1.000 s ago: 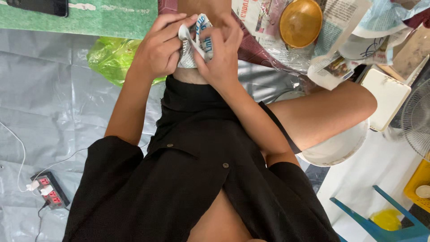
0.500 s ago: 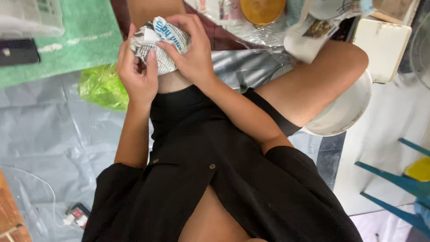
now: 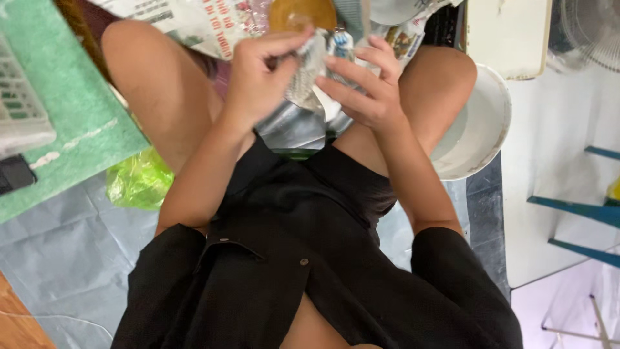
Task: The person sits on the floor and wraps various ceramic dishes, including bowls and plates, with newspaper. They fold the newspaper around each item individually and place the wrapped items into a white plastic basket.
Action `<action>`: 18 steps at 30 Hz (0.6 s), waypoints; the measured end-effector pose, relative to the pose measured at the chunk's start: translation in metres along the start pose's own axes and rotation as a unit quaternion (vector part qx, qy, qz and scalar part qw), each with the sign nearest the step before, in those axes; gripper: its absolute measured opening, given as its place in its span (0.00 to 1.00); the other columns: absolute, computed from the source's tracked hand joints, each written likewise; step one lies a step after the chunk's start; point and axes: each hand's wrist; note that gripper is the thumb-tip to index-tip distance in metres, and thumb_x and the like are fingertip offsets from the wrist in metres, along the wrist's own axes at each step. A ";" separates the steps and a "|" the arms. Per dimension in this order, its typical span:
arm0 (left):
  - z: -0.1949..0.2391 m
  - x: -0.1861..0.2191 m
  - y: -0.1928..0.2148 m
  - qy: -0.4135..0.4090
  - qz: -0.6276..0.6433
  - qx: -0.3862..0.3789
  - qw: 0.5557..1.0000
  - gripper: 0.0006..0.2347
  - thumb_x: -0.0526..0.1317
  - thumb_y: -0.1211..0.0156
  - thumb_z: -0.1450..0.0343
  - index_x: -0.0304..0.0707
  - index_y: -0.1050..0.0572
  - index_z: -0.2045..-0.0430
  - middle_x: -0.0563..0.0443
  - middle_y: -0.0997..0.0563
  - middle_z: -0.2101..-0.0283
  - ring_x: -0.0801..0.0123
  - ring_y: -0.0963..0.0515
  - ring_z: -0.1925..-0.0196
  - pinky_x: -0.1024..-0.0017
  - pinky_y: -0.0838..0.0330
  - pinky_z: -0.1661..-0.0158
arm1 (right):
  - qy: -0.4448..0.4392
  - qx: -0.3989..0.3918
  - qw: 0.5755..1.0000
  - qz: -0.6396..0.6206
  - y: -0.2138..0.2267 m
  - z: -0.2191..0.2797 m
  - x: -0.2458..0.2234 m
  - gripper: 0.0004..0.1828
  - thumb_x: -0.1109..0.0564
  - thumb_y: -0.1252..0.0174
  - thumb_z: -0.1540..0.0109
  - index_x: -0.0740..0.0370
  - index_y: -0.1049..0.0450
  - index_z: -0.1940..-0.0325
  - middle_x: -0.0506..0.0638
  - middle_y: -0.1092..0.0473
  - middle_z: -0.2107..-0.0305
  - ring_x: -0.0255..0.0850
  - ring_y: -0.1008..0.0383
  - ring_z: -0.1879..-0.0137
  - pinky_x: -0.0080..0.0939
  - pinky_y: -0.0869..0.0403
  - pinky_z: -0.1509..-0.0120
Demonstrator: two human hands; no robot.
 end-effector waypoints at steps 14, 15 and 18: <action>-0.008 0.003 -0.063 0.105 0.079 -0.178 0.975 0.19 0.37 0.46 0.25 0.37 0.32 0.38 0.49 0.17 0.56 0.73 0.17 0.68 0.76 0.23 0.70 | -0.267 0.001 0.963 -0.041 0.033 0.121 0.054 0.13 0.53 0.44 0.32 0.60 0.29 0.45 0.46 0.27 0.50 0.39 0.27 0.46 0.42 0.27 0.45; -0.004 0.001 -0.070 0.040 -0.026 -0.187 0.981 0.22 0.36 0.40 0.26 0.36 0.35 0.36 0.47 0.17 0.52 0.71 0.17 0.66 0.75 0.23 0.69 | -0.326 0.089 0.941 -0.007 0.027 0.144 0.068 0.15 0.51 0.47 0.30 0.59 0.30 0.42 0.45 0.27 0.50 0.36 0.27 0.49 0.39 0.28 0.47; -0.003 -0.022 -0.100 -0.224 -0.461 -0.204 0.834 0.25 0.38 0.41 0.34 0.45 0.33 0.39 0.52 0.22 0.46 0.65 0.19 0.53 0.70 0.25 0.57 | -0.431 0.344 0.829 -0.090 0.024 0.183 0.090 0.21 0.47 0.52 0.24 0.61 0.37 0.32 0.49 0.30 0.44 0.34 0.29 0.46 0.37 0.30 0.42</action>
Point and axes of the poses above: each hand's wrist, its own z-axis away from the middle knuckle, its own y-axis out of the back of the hand, x = y × z
